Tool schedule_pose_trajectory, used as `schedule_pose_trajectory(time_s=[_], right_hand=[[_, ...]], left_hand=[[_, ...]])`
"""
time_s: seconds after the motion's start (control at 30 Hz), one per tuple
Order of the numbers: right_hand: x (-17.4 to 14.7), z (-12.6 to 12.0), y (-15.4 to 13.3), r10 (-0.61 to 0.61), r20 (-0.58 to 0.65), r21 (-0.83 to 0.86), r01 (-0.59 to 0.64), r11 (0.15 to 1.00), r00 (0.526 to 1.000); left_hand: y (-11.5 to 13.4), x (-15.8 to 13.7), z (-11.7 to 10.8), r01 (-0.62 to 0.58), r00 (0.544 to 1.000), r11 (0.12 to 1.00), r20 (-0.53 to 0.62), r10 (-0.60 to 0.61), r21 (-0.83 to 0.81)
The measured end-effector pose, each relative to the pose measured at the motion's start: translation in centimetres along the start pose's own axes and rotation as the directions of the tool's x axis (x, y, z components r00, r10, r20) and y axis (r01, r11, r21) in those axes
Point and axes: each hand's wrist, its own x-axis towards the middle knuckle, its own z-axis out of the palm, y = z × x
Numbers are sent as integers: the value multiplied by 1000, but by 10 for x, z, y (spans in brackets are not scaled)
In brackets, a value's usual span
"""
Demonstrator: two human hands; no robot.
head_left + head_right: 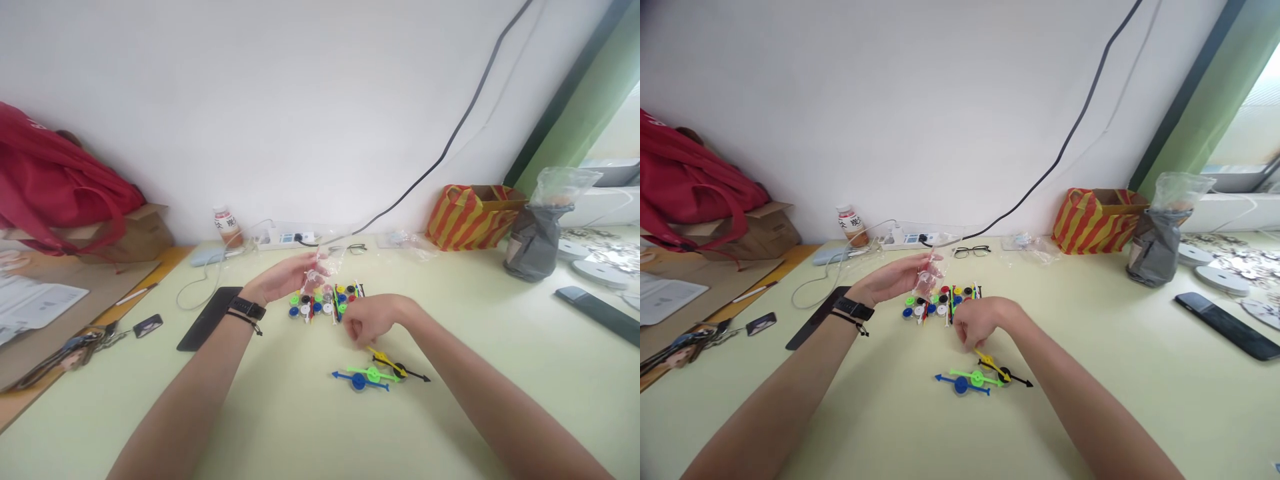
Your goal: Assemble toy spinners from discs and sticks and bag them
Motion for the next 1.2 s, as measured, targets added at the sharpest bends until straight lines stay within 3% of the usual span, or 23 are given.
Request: schedule_pose_trajectory(time_s=[0.13, 0.23, 0.4, 0.47, 0.5, 0.57, 0.63, 0.67, 0.7, 0.9, 1.03, 1.1, 1.13, 1.2], right_hand=[[-4, -3, 4, -31, -66, 11, 32, 999, 997], [-24, -14, 8, -76, -181, 121, 99, 988, 981], [-73, -34, 12, -136, -403, 279, 263, 924, 905], [-88, -38, 14, -136, -568, 303, 361, 882, 811], [-93, -40, 16, -118, -674, 299, 416, 859, 729], [-97, -42, 19, -46, -860, 258, 510, 820, 509], [-96, -43, 22, 35, -951, 209, 558, 803, 306], [-94, -43, 24, 64, -967, 196, 566, 801, 245], [-91, -43, 25, 84, -973, 193, 566, 802, 214], [-81, -43, 28, 110, -966, 219, 518, 827, 234], [-80, -43, 30, 146, -982, 189, 531, 826, 123], [-80, -43, 30, 157, -983, 182, 546, 818, 92], [-80, -43, 30, 151, -983, 183, 552, 813, 102], [-79, -42, 29, 117, -979, 190, 552, 812, 166]], left_hand=[[1, -2, 1, -17, 998, 988, -59, 26, 154], [0, -1, 1, -21, 998, 972, -58, 35, 233], [-4, 1, 1, -7, 998, 933, -55, 28, 359], [-5, 1, 2, 7, 999, 915, -50, 15, 404], [-5, 1, 2, 15, 999, 908, -45, 4, 418], [-4, -1, 4, 27, 1000, 902, -22, -19, 432], [-2, -3, 6, 26, 999, 897, 21, -40, 441], [-1, -4, 7, 19, 998, 894, 44, -44, 448], [1, -5, 8, 10, 997, 890, 65, -45, 457], [3, -7, 10, -21, 994, 896, 108, -31, 444], [2, -6, 7, -7, 995, 906, 94, -36, 423], [1, -5, 8, -5, 995, 909, 95, -38, 417], [1, -5, 8, -5, 994, 909, 99, -40, 417], [1, -5, 11, -3, 993, 909, 108, -46, 418]])
